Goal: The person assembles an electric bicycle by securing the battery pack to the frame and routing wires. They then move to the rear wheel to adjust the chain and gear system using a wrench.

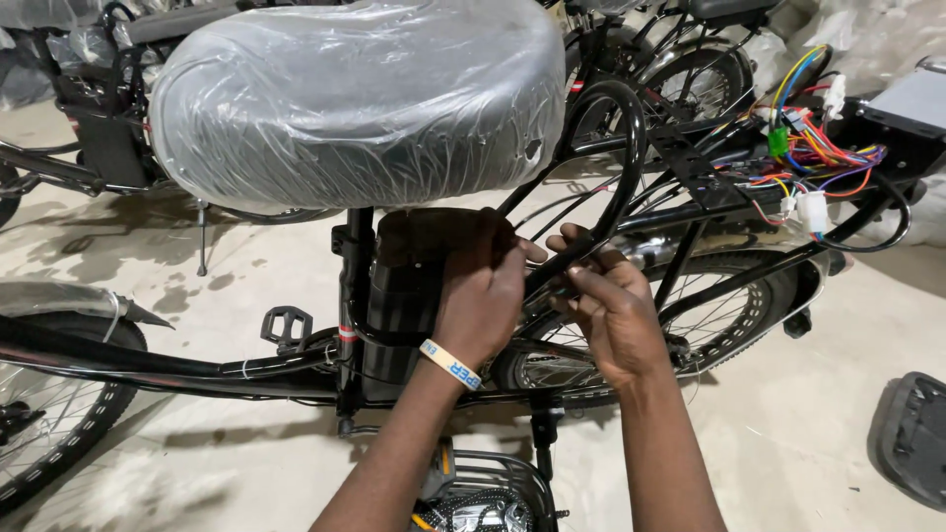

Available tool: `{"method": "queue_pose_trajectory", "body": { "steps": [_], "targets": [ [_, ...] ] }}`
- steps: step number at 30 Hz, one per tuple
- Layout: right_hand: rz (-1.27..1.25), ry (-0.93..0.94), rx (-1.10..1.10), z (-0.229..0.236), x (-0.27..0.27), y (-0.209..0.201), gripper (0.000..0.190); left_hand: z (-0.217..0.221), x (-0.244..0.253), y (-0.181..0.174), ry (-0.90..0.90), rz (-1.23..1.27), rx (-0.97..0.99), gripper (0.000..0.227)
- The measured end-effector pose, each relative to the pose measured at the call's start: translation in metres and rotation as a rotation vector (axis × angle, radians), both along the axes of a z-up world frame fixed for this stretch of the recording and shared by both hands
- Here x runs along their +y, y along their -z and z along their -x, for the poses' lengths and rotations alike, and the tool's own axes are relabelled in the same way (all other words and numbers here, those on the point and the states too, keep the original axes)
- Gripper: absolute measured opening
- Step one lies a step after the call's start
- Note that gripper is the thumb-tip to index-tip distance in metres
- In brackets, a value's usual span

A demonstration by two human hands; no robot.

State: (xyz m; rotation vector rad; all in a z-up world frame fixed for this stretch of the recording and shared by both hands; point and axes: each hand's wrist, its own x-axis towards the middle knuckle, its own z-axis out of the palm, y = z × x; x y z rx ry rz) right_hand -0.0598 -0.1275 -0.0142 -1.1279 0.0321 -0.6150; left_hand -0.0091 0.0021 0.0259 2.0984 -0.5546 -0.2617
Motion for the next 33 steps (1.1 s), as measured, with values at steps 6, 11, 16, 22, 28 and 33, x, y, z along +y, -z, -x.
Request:
{"method": "queue_pose_trajectory", "body": {
  "steps": [6, 11, 16, 22, 28, 33],
  "targets": [
    [0.031, 0.098, 0.0, 0.008, -0.009, -0.011, 0.038, -0.013, -0.002, 0.019, 0.135, 0.56, -0.219, 0.04],
    [0.026, 0.149, -0.016, -0.003, -0.033, 0.009, 0.032, 0.015, 0.001, -0.003, 0.152, 0.361, -0.354, 0.035],
    [-0.048, 0.179, 0.038, 0.003, -0.014, -0.001, 0.031, 0.026, 0.005, -0.011, 0.216, 0.172, -0.257, 0.044],
    [-0.085, 0.127, 0.09, -0.002, -0.024, 0.015, 0.029, 0.024, 0.014, -0.015, 0.244, 0.114, -0.152, 0.046],
    [-0.082, 0.073, 0.109, 0.005, -0.013, 0.007, 0.03, 0.016, 0.023, -0.018, 0.219, 0.11, -0.173, 0.046],
    [-0.111, -0.049, 0.062, 0.0, 0.017, 0.006, 0.039, 0.001, 0.019, -0.007, 0.25, 0.325, -0.244, 0.045]
  ]
}}
